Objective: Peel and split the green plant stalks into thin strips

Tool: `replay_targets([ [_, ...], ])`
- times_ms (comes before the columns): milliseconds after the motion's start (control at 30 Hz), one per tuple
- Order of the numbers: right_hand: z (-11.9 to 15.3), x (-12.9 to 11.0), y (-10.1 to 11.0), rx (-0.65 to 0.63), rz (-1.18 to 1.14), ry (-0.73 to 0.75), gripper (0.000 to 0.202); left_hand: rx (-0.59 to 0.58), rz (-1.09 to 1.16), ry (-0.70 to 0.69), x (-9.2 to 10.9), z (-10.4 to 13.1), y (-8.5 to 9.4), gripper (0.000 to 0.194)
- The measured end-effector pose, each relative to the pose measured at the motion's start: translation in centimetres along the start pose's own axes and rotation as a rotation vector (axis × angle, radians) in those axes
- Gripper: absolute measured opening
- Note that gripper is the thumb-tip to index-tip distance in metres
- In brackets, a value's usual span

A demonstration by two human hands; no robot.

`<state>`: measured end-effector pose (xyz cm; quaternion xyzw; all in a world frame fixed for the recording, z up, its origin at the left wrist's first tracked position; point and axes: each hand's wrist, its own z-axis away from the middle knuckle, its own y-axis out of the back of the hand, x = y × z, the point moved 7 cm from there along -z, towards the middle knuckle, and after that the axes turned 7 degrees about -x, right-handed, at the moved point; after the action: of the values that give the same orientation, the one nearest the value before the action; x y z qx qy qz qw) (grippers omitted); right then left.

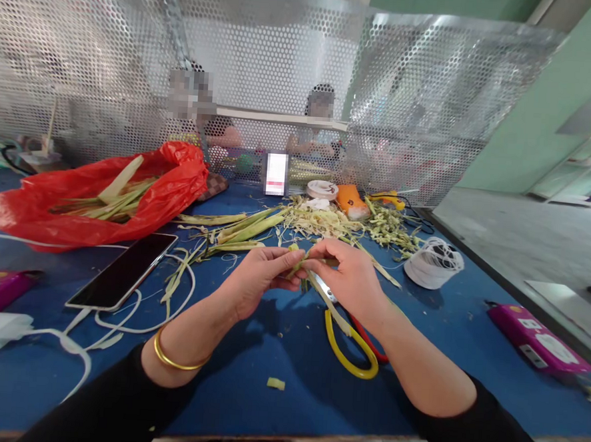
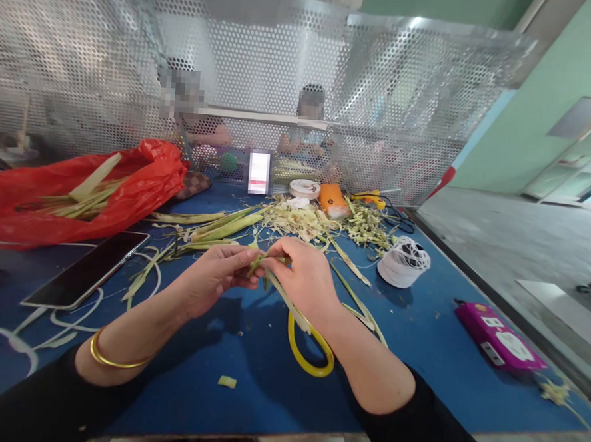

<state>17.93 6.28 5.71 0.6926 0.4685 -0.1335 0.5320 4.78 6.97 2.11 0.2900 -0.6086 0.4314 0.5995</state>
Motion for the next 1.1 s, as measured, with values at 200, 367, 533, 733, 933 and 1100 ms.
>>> replay_targets([
  [200,-0.2,0.0,0.0,-0.04,-0.058,0.011,0.004,0.096,-0.13,-0.008,0.4,0.1,0.5,0.019],
  [367,-0.2,-0.1,0.2,-0.029,0.014,0.021,0.008,0.172,-0.12,-0.047,0.4,0.2,0.9,0.02],
  [533,-0.2,-0.7,-0.2,-0.011,0.26,0.154,0.003,0.235,0.042,-0.047,-0.1,0.3,1.3,0.019],
  [733,1.4,-3.9,-1.4,0.019,0.723,0.631,0.025,0.243,0.297,-0.005,-0.9,0.1,1.5,0.022],
  [933,2.3,-5.6,-1.2,-0.02,0.792,0.802,0.022,0.256,0.264,-0.004,-1.1,0.2,1.5,0.021],
  [1100,2.6,-5.6,-1.9,-0.068,0.784,0.81,0.023,0.231,0.157,-0.031,-0.8,0.2,1.1,0.022],
])
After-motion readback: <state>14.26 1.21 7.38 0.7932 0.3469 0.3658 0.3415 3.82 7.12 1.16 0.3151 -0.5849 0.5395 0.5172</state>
